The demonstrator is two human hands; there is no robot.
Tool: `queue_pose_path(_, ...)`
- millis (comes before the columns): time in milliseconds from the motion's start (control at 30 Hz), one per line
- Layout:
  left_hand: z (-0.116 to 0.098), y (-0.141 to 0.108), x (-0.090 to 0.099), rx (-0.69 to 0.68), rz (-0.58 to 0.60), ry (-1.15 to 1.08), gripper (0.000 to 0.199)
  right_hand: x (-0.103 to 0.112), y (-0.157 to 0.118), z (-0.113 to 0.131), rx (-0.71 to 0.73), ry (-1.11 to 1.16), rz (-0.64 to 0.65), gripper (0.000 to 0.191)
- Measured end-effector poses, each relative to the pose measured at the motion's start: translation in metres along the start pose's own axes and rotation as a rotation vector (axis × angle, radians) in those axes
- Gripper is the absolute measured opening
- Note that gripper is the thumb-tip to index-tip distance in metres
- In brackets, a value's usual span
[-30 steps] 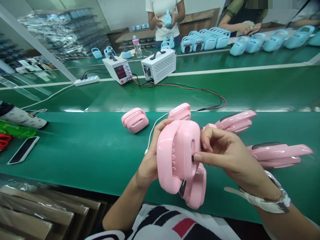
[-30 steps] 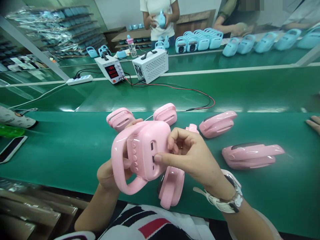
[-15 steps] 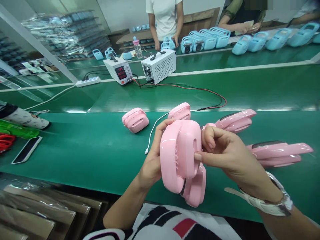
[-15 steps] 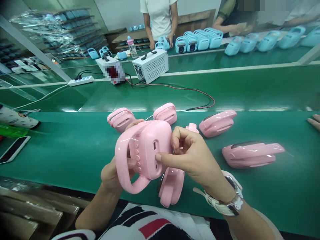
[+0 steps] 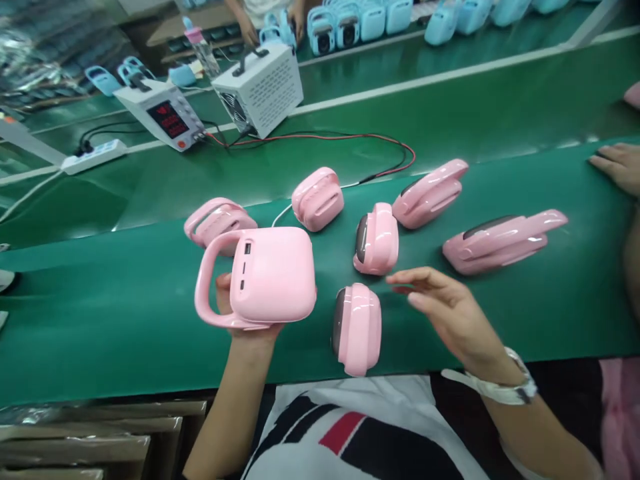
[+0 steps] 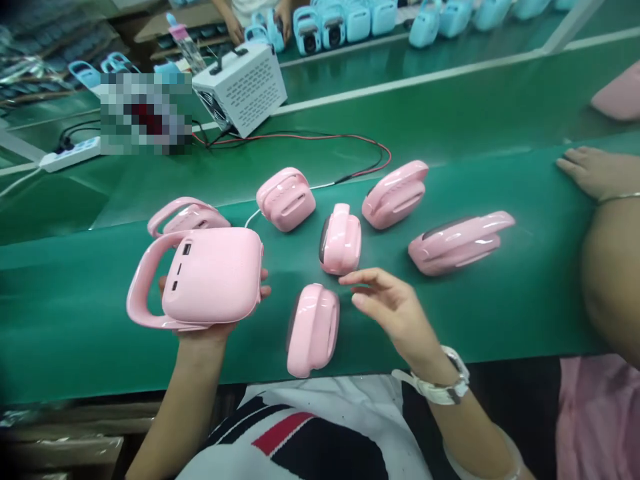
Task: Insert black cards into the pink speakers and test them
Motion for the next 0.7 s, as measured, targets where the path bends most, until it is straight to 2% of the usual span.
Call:
queue_pose_path(100, 0.035, 0.001, 0.002, 0.169, 0.06, 0.046, 0.053, -0.017, -0.012, -0.04, -0.129, 0.097, 0.075, 0.044)
queue_pose_path(200, 0.057, 0.0, 0.002, 0.251, 0.105, 0.09, 0.044, -0.033, -0.016, -0.058, -0.238, 0.301, 0.113, 0.051)
queue_pose_path(333, 0.068, -0.001, 0.005, 0.325, 0.151, 0.114, 0.029, -0.033, -0.016, -0.064, -0.27, 0.383, 0.081, 0.052)
queue_pose_path(433, 0.077, -0.007, 0.012, 0.414, 0.049, 0.087, 0.031, -0.032, -0.016, -0.067, -0.262, 0.391, 0.082, 0.052)
queue_pose_path(567, 0.086, -0.013, 0.015, 0.464, -0.1, 0.006, 0.032, -0.032, -0.016, -0.069, -0.265, 0.388, 0.076, 0.049)
queue_pose_path(700, 0.091, -0.012, 0.014, 0.556, -0.052, -0.011, 0.033, -0.031, -0.015, -0.069, -0.266, 0.407, 0.061, 0.048)
Point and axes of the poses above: each hand's wrist, its own y-axis towards the middle knuckle, its own x-axis out of the back of the hand, z = x × y, the point moved 8 cm from there along y, towards the middle knuckle, and after that the axes turned 8 degrees about -y, right-handed, at the moved point
